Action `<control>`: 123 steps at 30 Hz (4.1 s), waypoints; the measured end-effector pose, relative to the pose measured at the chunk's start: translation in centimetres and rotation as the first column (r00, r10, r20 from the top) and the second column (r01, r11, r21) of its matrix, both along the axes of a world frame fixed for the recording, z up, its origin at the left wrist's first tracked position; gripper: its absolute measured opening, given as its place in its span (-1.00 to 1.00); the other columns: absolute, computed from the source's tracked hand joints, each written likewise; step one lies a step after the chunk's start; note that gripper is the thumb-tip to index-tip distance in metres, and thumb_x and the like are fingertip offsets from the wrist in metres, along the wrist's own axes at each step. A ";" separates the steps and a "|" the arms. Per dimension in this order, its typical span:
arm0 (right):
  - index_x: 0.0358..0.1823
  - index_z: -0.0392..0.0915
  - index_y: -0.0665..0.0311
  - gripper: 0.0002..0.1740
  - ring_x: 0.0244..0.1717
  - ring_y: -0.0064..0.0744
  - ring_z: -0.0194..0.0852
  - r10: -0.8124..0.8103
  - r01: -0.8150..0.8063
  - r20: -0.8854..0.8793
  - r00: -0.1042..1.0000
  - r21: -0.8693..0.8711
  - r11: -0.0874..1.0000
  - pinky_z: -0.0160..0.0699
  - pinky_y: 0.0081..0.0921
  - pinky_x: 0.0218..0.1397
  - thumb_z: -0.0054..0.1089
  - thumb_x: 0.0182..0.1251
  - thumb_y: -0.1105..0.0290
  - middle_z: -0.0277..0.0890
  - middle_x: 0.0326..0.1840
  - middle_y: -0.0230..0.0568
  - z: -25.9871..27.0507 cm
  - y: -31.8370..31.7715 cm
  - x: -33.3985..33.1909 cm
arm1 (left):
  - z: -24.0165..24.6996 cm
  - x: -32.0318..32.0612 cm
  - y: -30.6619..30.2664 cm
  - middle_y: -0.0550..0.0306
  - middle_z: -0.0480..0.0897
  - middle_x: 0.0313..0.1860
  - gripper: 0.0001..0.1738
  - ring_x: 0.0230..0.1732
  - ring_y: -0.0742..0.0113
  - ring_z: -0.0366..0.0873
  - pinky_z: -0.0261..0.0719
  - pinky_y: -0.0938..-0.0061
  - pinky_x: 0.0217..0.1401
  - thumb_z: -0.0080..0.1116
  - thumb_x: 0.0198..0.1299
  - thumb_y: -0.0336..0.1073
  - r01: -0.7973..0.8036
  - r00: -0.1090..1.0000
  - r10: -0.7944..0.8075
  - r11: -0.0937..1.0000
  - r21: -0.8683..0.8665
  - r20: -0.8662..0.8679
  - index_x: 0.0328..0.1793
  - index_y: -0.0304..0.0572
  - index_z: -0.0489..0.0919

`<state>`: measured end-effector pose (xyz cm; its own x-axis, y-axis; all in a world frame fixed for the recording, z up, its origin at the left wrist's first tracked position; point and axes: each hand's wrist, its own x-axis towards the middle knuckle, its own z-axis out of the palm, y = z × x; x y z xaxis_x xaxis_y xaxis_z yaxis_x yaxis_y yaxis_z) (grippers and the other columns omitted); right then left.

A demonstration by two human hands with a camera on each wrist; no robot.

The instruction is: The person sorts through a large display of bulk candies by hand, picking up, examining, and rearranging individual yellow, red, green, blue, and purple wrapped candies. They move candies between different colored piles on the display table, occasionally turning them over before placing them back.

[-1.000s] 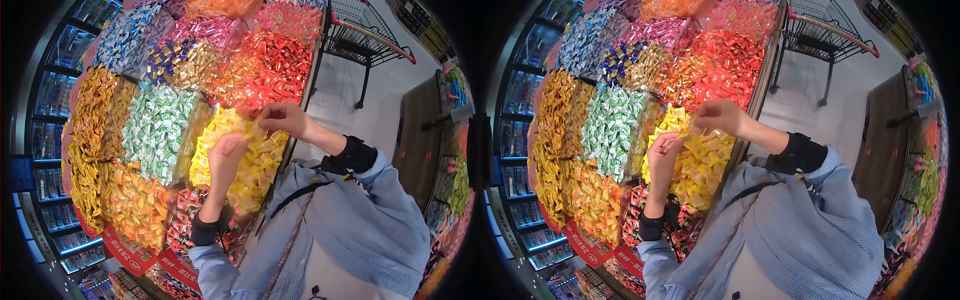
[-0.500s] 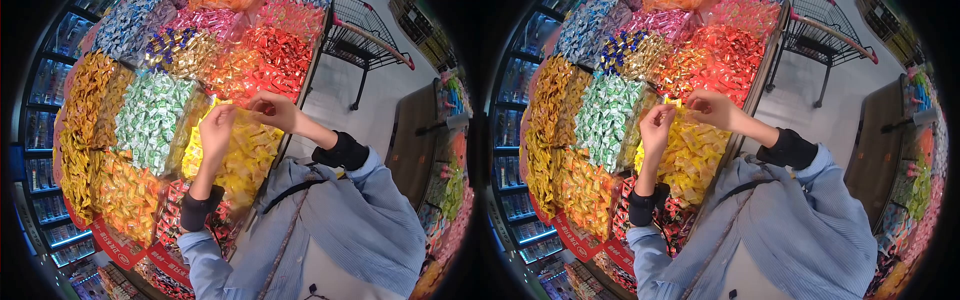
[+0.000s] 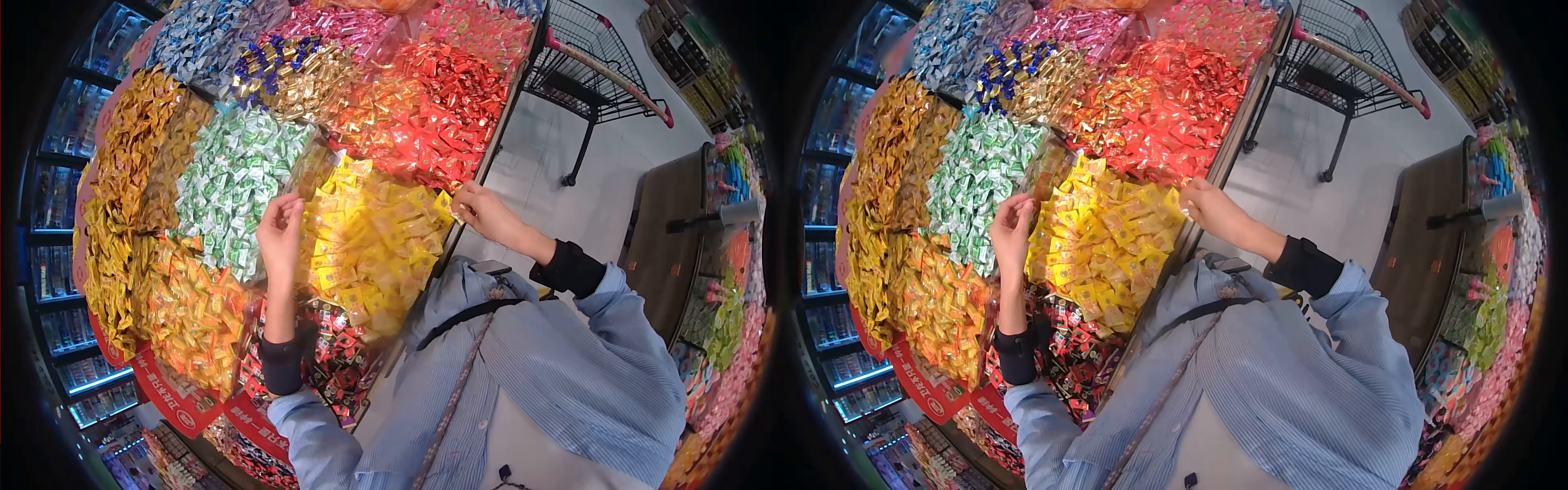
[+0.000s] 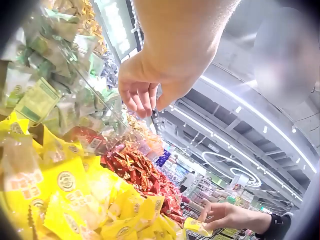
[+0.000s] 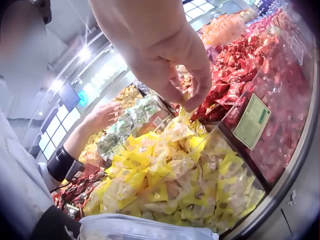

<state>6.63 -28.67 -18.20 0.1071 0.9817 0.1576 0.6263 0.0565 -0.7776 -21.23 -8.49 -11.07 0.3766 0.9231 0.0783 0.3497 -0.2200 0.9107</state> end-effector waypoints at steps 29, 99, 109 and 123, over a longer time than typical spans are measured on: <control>-0.27 0.46 0.28 -0.87 -0.22 -0.04 0.41 -0.076 0.087 0.216 0.973 -0.043 0.995 0.46 -0.24 -0.22 0.06 0.13 0.45 0.34 -0.27 -0.10 1.1 0.9 -0.4 | -0.7 -1.4 -1.4 -0.14 0.56 -0.21 -0.77 -0.13 -0.09 0.50 0.48 0.23 -0.11 -0.01 0.06 -0.50 0.221 0.845 0.041 0.881 0.419 -0.533 -0.12 -0.28 0.51; -0.25 0.52 0.35 -0.87 -0.47 -0.55 0.31 0.075 -0.065 -0.168 0.983 0.063 0.996 0.32 -0.65 -0.37 0.07 0.17 0.62 0.39 -0.40 -0.27 0.8 2.1 5.3 | -2.7 9.0 3.4 0.18 0.48 -0.21 -0.79 0.02 0.22 0.38 0.35 0.33 0.06 0.05 -0.02 -0.45 0.709 0.546 -0.273 0.653 0.264 -0.792 -0.19 -0.14 0.54; -0.24 0.50 0.35 -0.84 -0.48 -0.51 0.34 0.227 -0.219 -0.222 0.948 0.061 0.974 0.35 -0.61 -0.37 0.07 0.14 0.66 0.41 -0.39 -0.23 2.2 4.4 3.0 | 2.9 3.0 -4.9 0.12 0.51 -0.28 -0.81 -0.13 0.11 0.47 0.43 0.31 -0.10 0.14 0.00 -0.45 0.022 0.905 0.244 0.790 0.613 -0.348 -0.20 -0.17 0.50; -0.32 0.52 0.34 -0.82 -0.21 -0.08 0.43 0.293 -0.311 0.165 0.942 0.097 0.945 0.40 -0.27 -0.14 0.25 0.06 0.44 0.50 -0.34 -0.13 2.6 10.0 -9.2 | 0.4 -6.0 -12.6 0.03 0.56 -0.30 -0.81 -0.27 0.17 0.53 0.46 0.43 -0.18 0.19 0.04 -0.44 -0.342 0.927 0.373 0.888 0.309 -0.046 -0.19 -0.31 0.52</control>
<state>-2.56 -18.65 -15.63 -0.2246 0.9371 0.2673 0.6716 0.3476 -0.6542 -27.19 -21.11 -10.69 0.0457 0.9387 0.3418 0.5414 -0.3108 0.7812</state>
